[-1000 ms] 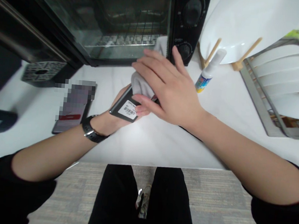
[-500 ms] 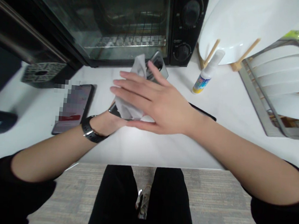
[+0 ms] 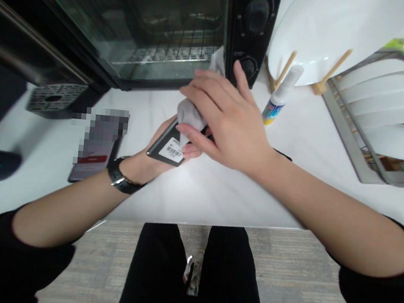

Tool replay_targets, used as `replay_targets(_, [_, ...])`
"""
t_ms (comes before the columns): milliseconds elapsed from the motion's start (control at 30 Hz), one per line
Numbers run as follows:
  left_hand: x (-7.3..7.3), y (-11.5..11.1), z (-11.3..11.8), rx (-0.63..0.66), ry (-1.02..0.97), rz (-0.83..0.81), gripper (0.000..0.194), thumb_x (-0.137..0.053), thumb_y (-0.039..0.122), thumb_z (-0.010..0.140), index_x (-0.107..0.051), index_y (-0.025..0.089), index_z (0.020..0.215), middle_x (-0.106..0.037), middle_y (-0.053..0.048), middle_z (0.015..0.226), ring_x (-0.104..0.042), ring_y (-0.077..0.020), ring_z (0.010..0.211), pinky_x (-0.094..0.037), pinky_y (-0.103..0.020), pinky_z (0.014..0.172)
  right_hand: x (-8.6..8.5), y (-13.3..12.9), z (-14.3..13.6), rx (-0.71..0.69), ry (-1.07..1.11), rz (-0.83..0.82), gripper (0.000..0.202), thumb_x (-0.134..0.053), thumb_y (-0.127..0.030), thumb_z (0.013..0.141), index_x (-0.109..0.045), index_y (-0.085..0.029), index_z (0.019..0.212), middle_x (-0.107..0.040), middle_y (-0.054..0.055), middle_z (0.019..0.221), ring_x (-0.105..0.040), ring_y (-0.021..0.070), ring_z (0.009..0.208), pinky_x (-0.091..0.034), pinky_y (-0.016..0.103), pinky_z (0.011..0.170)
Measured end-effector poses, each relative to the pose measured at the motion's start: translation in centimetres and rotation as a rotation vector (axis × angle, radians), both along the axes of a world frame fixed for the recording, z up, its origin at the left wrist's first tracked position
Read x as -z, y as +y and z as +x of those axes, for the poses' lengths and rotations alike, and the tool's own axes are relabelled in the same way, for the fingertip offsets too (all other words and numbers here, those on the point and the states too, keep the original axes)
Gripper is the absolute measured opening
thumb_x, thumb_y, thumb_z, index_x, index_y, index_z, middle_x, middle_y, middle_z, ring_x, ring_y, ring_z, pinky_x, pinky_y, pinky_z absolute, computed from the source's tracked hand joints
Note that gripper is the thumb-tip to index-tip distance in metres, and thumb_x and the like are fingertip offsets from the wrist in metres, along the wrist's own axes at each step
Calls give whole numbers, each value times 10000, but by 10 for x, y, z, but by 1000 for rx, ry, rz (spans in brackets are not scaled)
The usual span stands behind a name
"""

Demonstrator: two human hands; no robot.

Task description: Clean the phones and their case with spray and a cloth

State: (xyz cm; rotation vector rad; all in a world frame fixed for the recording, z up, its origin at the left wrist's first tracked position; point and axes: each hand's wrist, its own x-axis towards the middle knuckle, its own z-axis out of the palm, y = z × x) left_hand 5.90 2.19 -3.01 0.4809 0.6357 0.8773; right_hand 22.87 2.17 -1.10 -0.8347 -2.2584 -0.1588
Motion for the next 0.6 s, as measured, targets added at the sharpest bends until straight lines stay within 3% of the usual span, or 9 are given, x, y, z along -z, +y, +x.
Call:
replay_targets(133, [-4, -1, -3, 118, -16, 85, 417, -386, 292, 1081, -589, 181, 734, -533, 19, 585, -399, -76, 354, -265, -195, 357, -4, 0, 2, 181, 14, -57, 487, -424, -471, 1060, -535, -280, 1494, -611, 93, 1538, -462, 332, 1540, -237, 596, 1341])
replay_targets(233, [-5, 0, -1, 137, -2, 110, 357, -387, 255, 1064, -609, 174, 796, -566, 12, 632, -407, -74, 366, -253, -193, 359, -4, 0, 3, 167, 16, -78, 447, -394, -399, 1075, -522, -310, 1494, -588, 57, 1569, -445, 305, 1555, -261, 595, 1332])
replay_targets(300, [-4, 2, 1, 128, 36, 115, 345, -400, 260, 1056, -584, 178, 776, -525, 24, 606, -392, -72, 368, -263, -194, 372, -3, 1, 3, 87, 20, -64, 423, -390, -344, 1084, -555, -247, 1461, -616, 93, 1539, -461, 296, 1545, -262, 606, 1327])
replay_targets(367, [-2, 0, 1, 44, 136, 79, 387, -369, 291, 1068, -557, 184, 748, -478, 36, 589, -380, -69, 376, -295, -195, 398, 0, 1, 1, -57, -2, -37, 410, -416, -308, 1086, -574, -167, 1437, -643, 132, 1504, -482, 299, 1530, -236, 634, 1328])
replay_targets(433, [0, -5, -4, -88, 252, 42, 429, -294, 319, 1086, -611, 193, 826, -493, 26, 626, -489, -87, 461, -367, -195, 465, 3, -2, -2, -230, -54, -1, 410, -444, -304, 1088, -562, -148, 1449, -650, 123, 1500, -497, 285, 1520, -205, 650, 1335])
replay_targets(500, [1, -15, -13, -205, 335, 34, 411, -285, 356, 1085, -681, 244, 1068, -582, -3, 743, -664, -144, 718, -450, -215, 563, 6, -5, -7, -347, -115, 31, 413, -448, -298, 1095, -537, -183, 1481, -648, 73, 1514, -494, 247, 1524, -179, 615, 1354])
replay_targets(600, [2, -26, -25, -328, 444, 34, 305, -472, 416, 1027, -671, 311, 1234, -678, -32, 903, -697, -241, 1022, -501, -263, 621, 8, -9, -12, -374, -174, 92, 413, -425, -272, 1103, -523, -275, 1504, -656, -19, 1512, -504, 179, 1513, -163, 510, 1380])
